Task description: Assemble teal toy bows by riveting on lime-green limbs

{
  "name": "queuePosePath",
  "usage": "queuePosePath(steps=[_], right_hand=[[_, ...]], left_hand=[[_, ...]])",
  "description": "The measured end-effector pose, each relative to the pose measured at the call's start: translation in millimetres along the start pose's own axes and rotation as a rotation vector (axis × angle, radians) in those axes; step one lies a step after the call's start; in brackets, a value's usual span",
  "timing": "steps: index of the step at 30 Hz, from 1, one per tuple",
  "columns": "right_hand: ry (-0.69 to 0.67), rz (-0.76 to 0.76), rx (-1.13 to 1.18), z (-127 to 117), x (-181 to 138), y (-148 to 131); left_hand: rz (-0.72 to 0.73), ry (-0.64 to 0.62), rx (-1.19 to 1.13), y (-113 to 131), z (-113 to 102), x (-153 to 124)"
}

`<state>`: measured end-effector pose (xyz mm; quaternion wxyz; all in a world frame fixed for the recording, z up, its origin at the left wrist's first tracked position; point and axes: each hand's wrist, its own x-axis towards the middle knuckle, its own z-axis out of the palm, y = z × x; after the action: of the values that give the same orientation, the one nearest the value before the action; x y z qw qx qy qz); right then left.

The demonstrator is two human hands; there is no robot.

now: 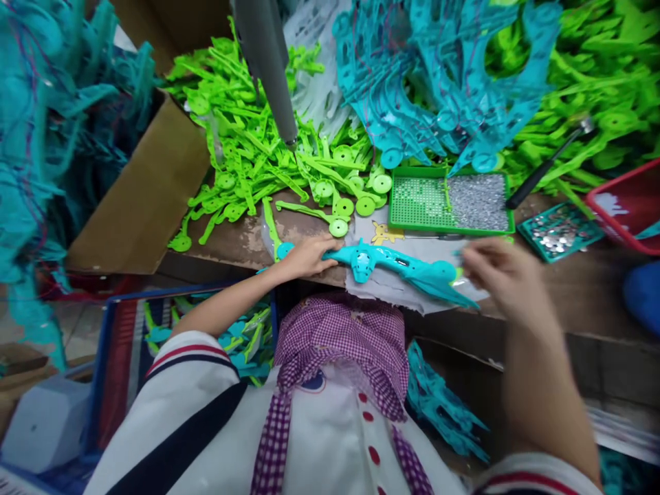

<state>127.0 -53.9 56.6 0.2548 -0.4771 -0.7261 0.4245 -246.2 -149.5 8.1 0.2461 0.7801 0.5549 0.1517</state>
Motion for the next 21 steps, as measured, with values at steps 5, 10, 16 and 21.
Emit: queuePosePath(steps=[5, 10, 16, 21], right_hand=[[-0.273, 0.062, 0.125, 47.3, 23.0, -8.3], [-0.235, 0.026, -0.009, 36.3, 16.4, -9.4], [0.015, -0.1, 0.04, 34.0, 5.0, -27.6], [-0.116, -0.14, -0.115, 44.7, 38.5, -20.7]], left_hand=[[0.021, -0.001, -0.008, 1.5, 0.1, 0.2], [0.015, 0.013, -0.025, 2.4, 0.2, -0.1], [0.036, 0.007, -0.019, 0.5, 2.2, 0.1], [0.02, 0.016, -0.026, 0.9, 1.7, 0.0]])
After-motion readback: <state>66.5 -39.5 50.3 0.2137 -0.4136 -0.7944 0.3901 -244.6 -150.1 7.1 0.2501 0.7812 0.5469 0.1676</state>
